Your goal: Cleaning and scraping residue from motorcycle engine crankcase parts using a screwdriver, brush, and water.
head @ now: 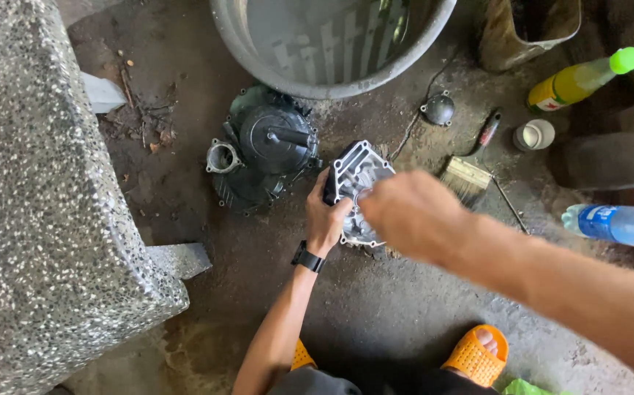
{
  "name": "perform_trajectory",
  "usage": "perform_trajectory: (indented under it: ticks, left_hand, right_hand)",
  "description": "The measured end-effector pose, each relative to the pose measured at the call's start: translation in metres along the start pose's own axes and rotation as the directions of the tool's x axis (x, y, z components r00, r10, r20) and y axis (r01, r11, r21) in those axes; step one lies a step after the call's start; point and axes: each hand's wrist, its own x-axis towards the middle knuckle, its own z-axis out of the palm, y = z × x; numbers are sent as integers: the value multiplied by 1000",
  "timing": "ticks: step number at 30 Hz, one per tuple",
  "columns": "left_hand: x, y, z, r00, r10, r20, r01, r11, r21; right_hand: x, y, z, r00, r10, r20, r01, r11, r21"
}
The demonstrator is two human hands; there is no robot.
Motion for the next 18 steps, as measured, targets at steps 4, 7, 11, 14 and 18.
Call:
perform_trajectory:
  ticks: [4, 7, 11, 14, 18]
  left_hand:
    - [3, -8, -3, 1000, 14, -12, -13, 999, 33]
    - [3, -7, -2, 1000, 6, -12, -5, 1000, 22]
    - [0, -4, -4, 1000, 20, 18, -20, 1000, 7]
    - [1, -4, -2, 997, 82, 15, -82, 997, 12]
    - [2, 4, 1, 999, -16, 49, 15, 1000, 22]
  right_hand:
    - [0, 14, -1, 996, 72, -44, -70, 996, 46]
    - [-4, -1, -9, 996, 59, 60, -63, 996, 64]
    - [-2, 5, 7, 1000, 15, -3, -15, 994, 111]
    - [-6, 17, 2, 984, 171, 54, -177, 976, 127]
    - [-20, -6, 29, 973, 202, 112, -208, 977, 43]
